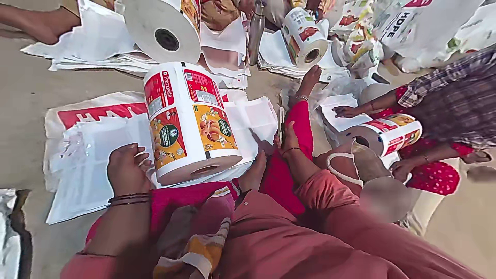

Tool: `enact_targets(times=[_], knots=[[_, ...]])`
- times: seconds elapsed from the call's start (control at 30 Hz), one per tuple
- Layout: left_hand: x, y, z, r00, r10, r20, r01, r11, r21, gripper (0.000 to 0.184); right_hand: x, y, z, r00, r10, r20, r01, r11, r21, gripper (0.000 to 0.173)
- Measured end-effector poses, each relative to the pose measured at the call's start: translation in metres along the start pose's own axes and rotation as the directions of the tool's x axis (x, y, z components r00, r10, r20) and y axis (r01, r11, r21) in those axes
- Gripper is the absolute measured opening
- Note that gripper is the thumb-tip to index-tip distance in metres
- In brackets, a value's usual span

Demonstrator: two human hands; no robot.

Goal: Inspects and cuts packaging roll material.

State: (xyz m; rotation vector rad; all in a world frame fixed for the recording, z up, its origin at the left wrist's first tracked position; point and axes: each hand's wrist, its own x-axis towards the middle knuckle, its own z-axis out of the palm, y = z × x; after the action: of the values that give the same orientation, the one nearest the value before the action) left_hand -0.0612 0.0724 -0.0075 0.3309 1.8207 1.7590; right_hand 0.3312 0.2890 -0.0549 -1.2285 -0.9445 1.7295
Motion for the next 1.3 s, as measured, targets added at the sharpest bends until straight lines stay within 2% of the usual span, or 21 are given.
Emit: enact_targets(times=[0.07,0.2,0.3,0.37,0.43,0.5,0.53,0.57,0.67,0.77,0.83,0.93,1.0,1.1,1.2,1.3], knots=[[-0.003,-0.002,0.002,0.997,-0.073,-0.027,0.073,0.997,0.004,0.035,-0.003,-0.001,0.0,1.0,0.002,0.024,-0.003,1.0,0.016,0.074],[-0.009,-0.009,0.006,0.966,-0.256,0.015,0.257,0.964,-0.07,0.049,-0.017,-0.003,0.012,0.999,0.022,-0.038,-0.024,0.999,-0.034,0.054],[-0.002,-0.021,0.011,0.93,-0.348,0.115,0.361,0.925,-0.117,0.058,-0.029,-0.017,0.038,0.993,0.088,-0.077,-0.086,0.996,0.03,0.055],[0.003,-0.029,0.008,0.92,-0.371,0.129,0.383,0.92,-0.087,0.059,-0.038,-0.019,0.063,0.995,0.094,-0.021,-0.091,0.991,0.103,0.059],[0.006,-0.029,0.009,0.919,-0.379,0.107,0.376,0.925,0.05,0.06,-0.047,-0.013,0.086,0.993,0.087,0.075,-0.098,0.982,0.163,0.061],[-0.002,-0.018,0.018,0.945,-0.323,0.057,0.29,0.903,0.318,0.06,-0.055,-0.002,0.102,0.99,0.087,0.11,-0.102,0.985,0.14,0.052],[-0.004,-0.011,0.016,0.955,-0.284,0.085,0.218,0.866,0.45,0.059,-0.058,0.005,0.109,0.988,0.079,0.133,-0.093,0.99,0.109,0.045],[-0.002,-0.007,0.014,0.958,-0.267,0.104,0.183,0.851,0.493,0.058,-0.058,0.011,0.115,0.985,0.056,0.166,-0.069,0.995,0.074,0.04],[0.002,-0.007,0.022,0.94,-0.331,0.083,0.304,0.923,0.237,0.061,-0.056,0.024,0.117,0.983,0.021,0.182,-0.038,0.995,0.093,0.035],[-0.001,-0.008,0.027,0.918,-0.38,0.11,0.365,0.921,0.134,0.063,-0.057,0.027,0.12,0.996,0.029,0.089,-0.041,0.989,0.143,0.035],[0.004,-0.011,0.024,0.917,-0.375,0.138,0.358,0.924,0.131,0.065,-0.056,0.02,0.128,0.997,0.01,0.072,-0.014,0.999,0.047,0.033],[0.011,-0.022,0.018,0.908,-0.377,0.185,0.36,0.926,0.117,0.067,-0.05,-0.004,0.14,0.989,-0.071,0.133,0.094,0.98,-0.177,0.033],[0.012,-0.024,0.02,0.895,-0.393,0.21,0.373,0.919,0.127,0.068,-0.041,-0.032,0.15,0.969,-0.132,0.208,0.198,0.92,-0.337,0.041],[0.017,-0.023,0.016,0.882,-0.393,0.259,0.357,0.917,0.176,0.068,-0.027,-0.072,0.183,0.946,-0.165,0.28,0.306,0.745,-0.592,0.051],[0.024,-0.023,0.014,0.865,-0.403,0.3,0.345,0.91,0.229,0.068,-0.011,-0.102,0.22,0.919,-0.177,0.352,0.389,0.558,-0.733,0.051],[0.03,-0.026,0.008,0.844,-0.351,0.405,0.257,0.928,0.269,0.064,-0.002,-0.117,0.254,0.917,-0.159,0.365,0.398,0.385,-0.832,0.051]])
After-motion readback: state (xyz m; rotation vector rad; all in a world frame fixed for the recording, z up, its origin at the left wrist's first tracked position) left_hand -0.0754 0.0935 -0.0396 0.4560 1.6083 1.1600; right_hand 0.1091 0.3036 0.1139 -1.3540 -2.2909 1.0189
